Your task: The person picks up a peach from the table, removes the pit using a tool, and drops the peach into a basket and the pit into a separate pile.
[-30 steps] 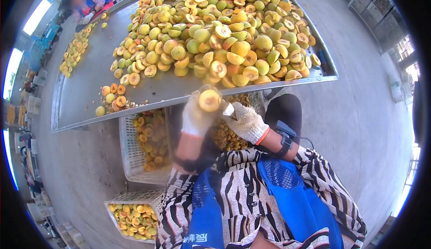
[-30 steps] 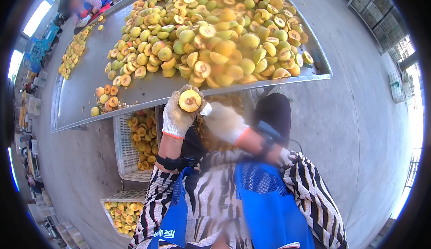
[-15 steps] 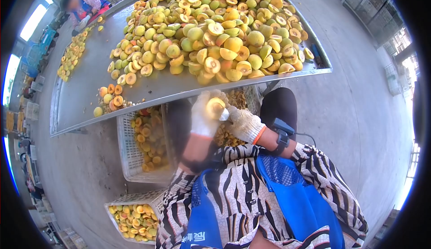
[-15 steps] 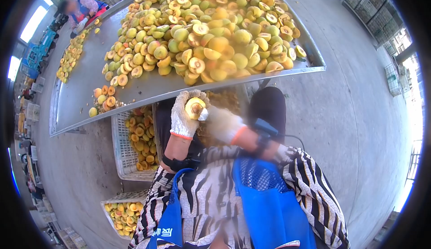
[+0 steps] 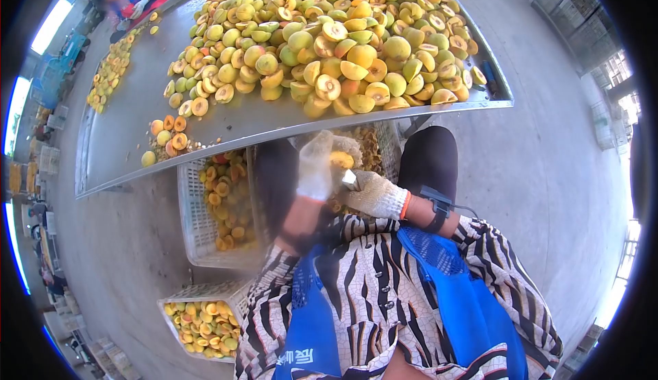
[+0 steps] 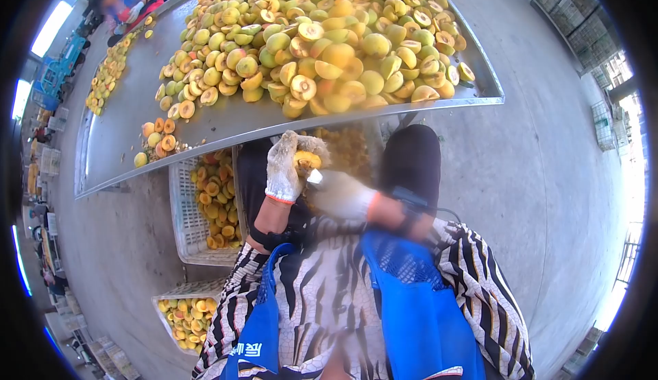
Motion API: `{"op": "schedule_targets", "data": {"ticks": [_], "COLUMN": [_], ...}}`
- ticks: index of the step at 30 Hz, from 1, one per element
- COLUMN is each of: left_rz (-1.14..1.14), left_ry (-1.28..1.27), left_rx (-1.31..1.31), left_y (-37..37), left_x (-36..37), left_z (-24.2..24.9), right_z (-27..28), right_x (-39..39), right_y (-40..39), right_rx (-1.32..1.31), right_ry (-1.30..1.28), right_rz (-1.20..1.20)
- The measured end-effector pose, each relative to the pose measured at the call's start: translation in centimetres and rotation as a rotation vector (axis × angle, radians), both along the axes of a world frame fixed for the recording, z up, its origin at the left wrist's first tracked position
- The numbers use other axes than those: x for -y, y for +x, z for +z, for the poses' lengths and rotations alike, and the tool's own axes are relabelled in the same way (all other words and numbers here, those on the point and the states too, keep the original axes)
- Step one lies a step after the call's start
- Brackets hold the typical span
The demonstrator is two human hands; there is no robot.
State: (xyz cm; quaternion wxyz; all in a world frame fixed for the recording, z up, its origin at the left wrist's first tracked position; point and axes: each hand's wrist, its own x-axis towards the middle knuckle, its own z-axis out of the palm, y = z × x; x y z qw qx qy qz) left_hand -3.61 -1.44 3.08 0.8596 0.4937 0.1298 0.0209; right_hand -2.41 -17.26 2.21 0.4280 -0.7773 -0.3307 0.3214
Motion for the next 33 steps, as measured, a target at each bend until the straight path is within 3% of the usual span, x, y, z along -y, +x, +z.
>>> {"op": "schedule_targets", "data": {"ticks": [5,8,12,14,15,16,17,18,19,20,22,25,27,28,29,30,33], "left_rz": [-0.096,-0.096,-0.064,-0.057,-0.052,-0.09,-0.125,-0.158,-0.19,-0.216,-0.209,-0.048,0.141,0.231,0.325,0.458,0.812], "left_ry": [-0.03,-0.084,-0.239,-0.205,-0.188,0.024,0.237,0.264,0.289,0.128,0.091,0.273,0.141,0.242,0.345,0.636,1.543], "left_rx": [-0.061,-0.011,0.029,0.019,0.013,0.115,0.217,0.264,0.313,0.305,0.258,0.082,-0.117,-0.122,-0.124,-0.052,0.017], "left_y": [0.1,0.1,-0.2,-0.2,-0.2,0.0,0.3,0.3,0.4,-0.1,-0.2,0.4,0.6,0.1,-0.8,-1.3,-2.8], "left_x": [-0.3,-0.3,-0.1,0.1,0.1,-0.2,-0.9,-0.8,-0.8,-0.6,-0.4,-1.2,-2.8,-4.5,-6.6,-9.1,-14.2], "left_z": [-1.0,-1.3,-1.2,-1.5,-1.7,-3.0,-5.0,-4.3,-3.6,-2.8,-1.3,-0.9,-0.6,-0.7,-1.1,-1.9,-0.3], "right_z": [2.0,0.9,1.9,-1.8,-2.4,-2.9,-3.2,-3.5,-3.6,-3.9,-4.1,-2.7,-1.5,-1.3,1.7,4.6,4.2], "right_x": [-0.2,0.1,1.5,2.4,2.5,2.5,2.6,2.7,2.9,3.0,3.1,3.4,3.4,3.3,2.2,1.0,0.4], "right_y": [0.2,0.1,1.2,1.4,1.4,1.4,1.3,1.2,0.9,0.9,0.8,2.5,3.2,3.3,3.5,3.6,3.2], "right_rx": [0.223,-0.043,-1.077,-1.699,-1.884,-2.068,-2.04,-2.012,-1.771,-1.634,-1.458,-1.25,-0.863,-0.559,-0.41,-0.306,-0.383], "right_ry": [-0.259,-0.138,0.03,0.271,0.318,0.366,0.386,0.405,0.393,0.395,0.4,0.431,0.392,0.343,0.071,-0.211,-0.076], "right_rz": [0.103,0.028,0.072,0.092,0.108,0.124,0.108,0.093,0.047,0.047,0.08,0.226,0.258,0.237,0.111,0.011,-0.302]}}
